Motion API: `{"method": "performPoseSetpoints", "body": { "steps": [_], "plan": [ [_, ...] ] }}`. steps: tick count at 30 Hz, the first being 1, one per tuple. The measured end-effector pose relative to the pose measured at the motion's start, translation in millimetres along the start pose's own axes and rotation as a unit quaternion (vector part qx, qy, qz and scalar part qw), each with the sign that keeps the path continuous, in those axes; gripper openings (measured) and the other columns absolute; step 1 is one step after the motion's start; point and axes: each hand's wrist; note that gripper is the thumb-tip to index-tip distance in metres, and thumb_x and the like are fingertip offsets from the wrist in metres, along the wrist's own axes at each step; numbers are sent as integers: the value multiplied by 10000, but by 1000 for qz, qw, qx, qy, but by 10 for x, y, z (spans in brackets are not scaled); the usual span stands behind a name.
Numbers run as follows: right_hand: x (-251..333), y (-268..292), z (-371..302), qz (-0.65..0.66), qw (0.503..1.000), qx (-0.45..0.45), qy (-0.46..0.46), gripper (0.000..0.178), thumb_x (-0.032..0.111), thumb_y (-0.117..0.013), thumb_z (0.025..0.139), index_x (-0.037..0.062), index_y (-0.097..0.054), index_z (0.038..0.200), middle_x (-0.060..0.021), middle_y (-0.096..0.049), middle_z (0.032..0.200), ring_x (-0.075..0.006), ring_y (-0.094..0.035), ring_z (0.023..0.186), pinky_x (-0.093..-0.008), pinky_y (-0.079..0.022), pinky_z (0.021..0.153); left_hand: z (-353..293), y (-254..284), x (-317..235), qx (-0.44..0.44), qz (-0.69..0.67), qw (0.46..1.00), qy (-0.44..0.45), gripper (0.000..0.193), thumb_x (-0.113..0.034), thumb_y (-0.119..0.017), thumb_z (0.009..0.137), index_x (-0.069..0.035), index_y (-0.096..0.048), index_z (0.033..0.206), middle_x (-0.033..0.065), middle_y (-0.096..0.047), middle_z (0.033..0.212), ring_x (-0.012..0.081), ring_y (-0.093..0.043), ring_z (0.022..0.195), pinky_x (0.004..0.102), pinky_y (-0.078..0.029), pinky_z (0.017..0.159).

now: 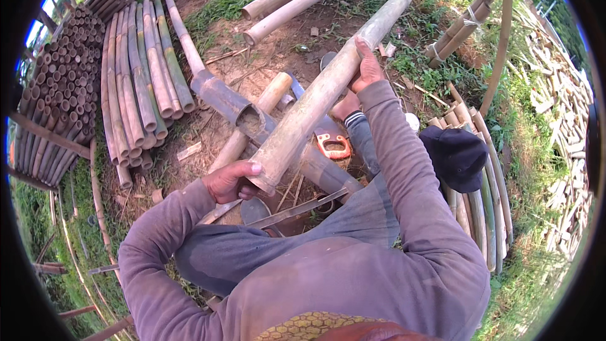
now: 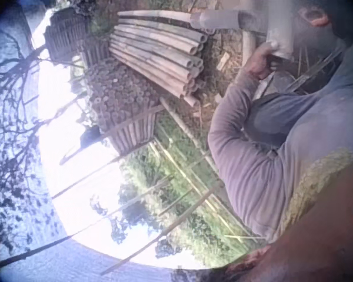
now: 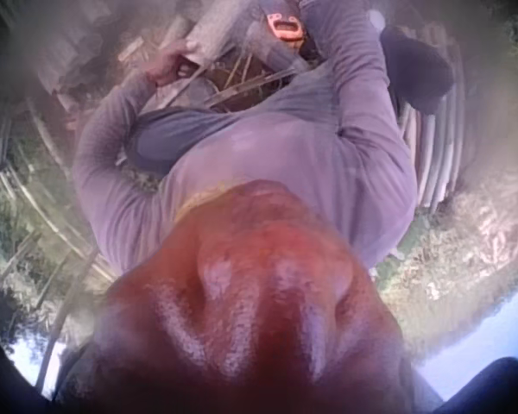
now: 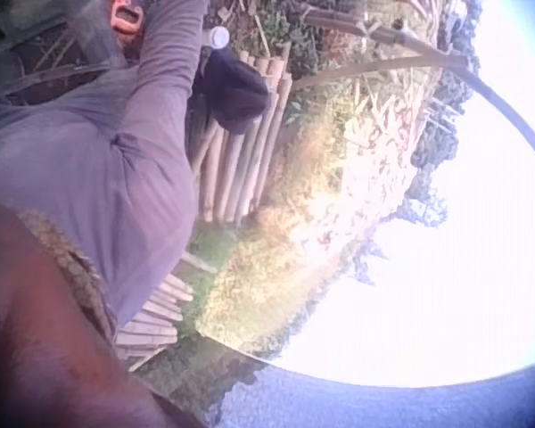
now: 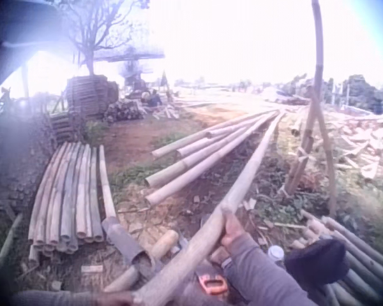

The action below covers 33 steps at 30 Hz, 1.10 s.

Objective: The person sits on the ground and uses a hand saw to cut bamboo poles into shorter sections. They repeatedly position a bamboo pole on a support, saw through it, and then move the cut piece aside.

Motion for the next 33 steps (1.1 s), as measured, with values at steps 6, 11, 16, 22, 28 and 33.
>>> {"method": "performPoseSetpoints", "body": {
  "steps": [6,11,16,22,28,33],
  "plan": [
    [-1768,-1128,-629,30,998,-48,-9,642,311,-863,848,55,-558,1352,-120,-645,1192,-334,-653,1099,-571,-525,1036,-1812,703,343,-235,269,934,-10,878,-502,-802,837,-30,-516,1520,168,-696,1306,289,-639,1249,429,-503,1051],
    [-3107,-1722,-1530,47,997,13,-67,718,222,-868,848,88,-472,1431,-131,-587,1319,-321,-592,1218,-570,-479,1089,-1828,471,379,-432,567,699,-53,969,-392,-883,738,-55,-455,1539,275,-685,1279,432,-659,1221,479,-517,1028],
    [-3126,-1329,-1770,-174,903,207,-334,1006,553,-854,850,98,-337,1583,-168,-541,1375,-314,-546,1306,-548,-495,1018,-2131,888,1040,-557,529,632,106,842,-273,-890,689,-114,-528,1433,212,-714,1209,444,-694,1077,507,-557,921],
    [-1497,-709,454,-57,998,11,-32,1029,713,-732,875,97,-332,1595,-210,-452,1538,-381,-469,1423,-555,-390,1202,-2742,1222,2644,-648,578,489,80,762,-210,-878,711,-122,-564,1400,88,-685,1277,313,-667,1180,480,-476,1058],
    [-2033,-951,813,-90,995,-13,-35,568,473,-767,927,124,-575,1331,-107,-682,1191,-342,-671,1092,-570,-510,1052,-3219,1366,3175,-717,579,369,122,774,-233,-904,724,-172,-574,1421,43,-660,1359,280,-585,1335,507,-368,1170],
    [-3336,-1708,-257,7,980,52,-192,654,335,-875,834,135,-563,1373,-79,-633,1203,-279,-618,1124,-552,-483,1033,-3054,2019,3905,-988,55,121,-78,888,-170,-847,868,-135,-350,1604,143,-406,1585,408,-482,1385,636,-357,1135]
  ]
}}
Point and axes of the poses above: each hand's wrist, its own z-axis towards the middle knuckle, its own y-axis out of the back of the hand, x = y × z
